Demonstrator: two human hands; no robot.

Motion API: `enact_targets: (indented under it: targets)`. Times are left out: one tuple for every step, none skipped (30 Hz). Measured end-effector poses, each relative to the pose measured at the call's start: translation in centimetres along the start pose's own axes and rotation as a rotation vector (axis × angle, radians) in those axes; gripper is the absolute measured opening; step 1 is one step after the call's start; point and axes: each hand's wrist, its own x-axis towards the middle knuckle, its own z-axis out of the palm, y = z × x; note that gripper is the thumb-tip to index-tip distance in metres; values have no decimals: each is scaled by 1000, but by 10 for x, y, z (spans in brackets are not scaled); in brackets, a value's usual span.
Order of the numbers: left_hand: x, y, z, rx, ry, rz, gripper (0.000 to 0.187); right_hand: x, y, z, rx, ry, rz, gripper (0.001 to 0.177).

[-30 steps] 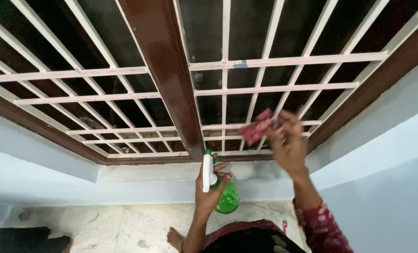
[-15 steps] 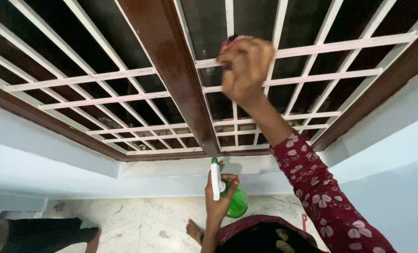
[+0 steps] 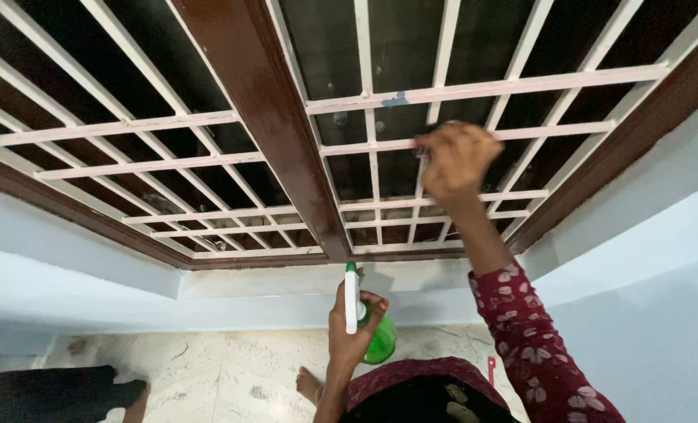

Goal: The person sprays a cleaning solution onto a window grille and wipes the bars with a cloth. The person repeatedly sprays and wipes different sections of the grille to clean it.

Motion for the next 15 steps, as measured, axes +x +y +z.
enact_targets:
  targets:
    - [-1,0,1,31,2,-1,67,-6,26,-12,-14,71,71,26]
    - [0,0,1,63,-4,-1,68,-6,55,-20,-95,194,68,17]
    - [1,0,3,62,2,16,67,-12,79,-43,-84,187,83,19]
    - [2,0,5,66,4,32,66,-7,105,-53,-169,252,118,14]
    - [1,0,5,70,5,49,65,-7,120,-74,-221,203,235,17]
    - [1,-1,6,79,-4,59,66,-5,127,-90,-272,161,345,24]
    - [0,-1,7,88,-12,70,66,1,131,-104,-335,189,209,22]
    - [3,0,11,89,-16,88,67,15,137,-119,-393,222,62,21]
    - [5,1,14,90,-35,49,67,27,140,-129,-398,232,38,24]
    - [4,1,15,93,-49,4,68,42,146,-133,-395,236,17,27]
    - [3,2,18,96,-62,-41,68,57,153,-136,-391,241,-5,31]
    - [3,3,18,104,-64,-39,68,70,159,-134,-383,249,-21,35]
    - [3,3,19,112,-67,-37,68,78,164,-133,-374,256,-37,39]
    - [2,3,18,122,-66,-35,68,81,166,-132,-363,265,-50,43]
    - [2,3,18,107,-63,-2,68,77,166,-129,-378,269,-48,43]
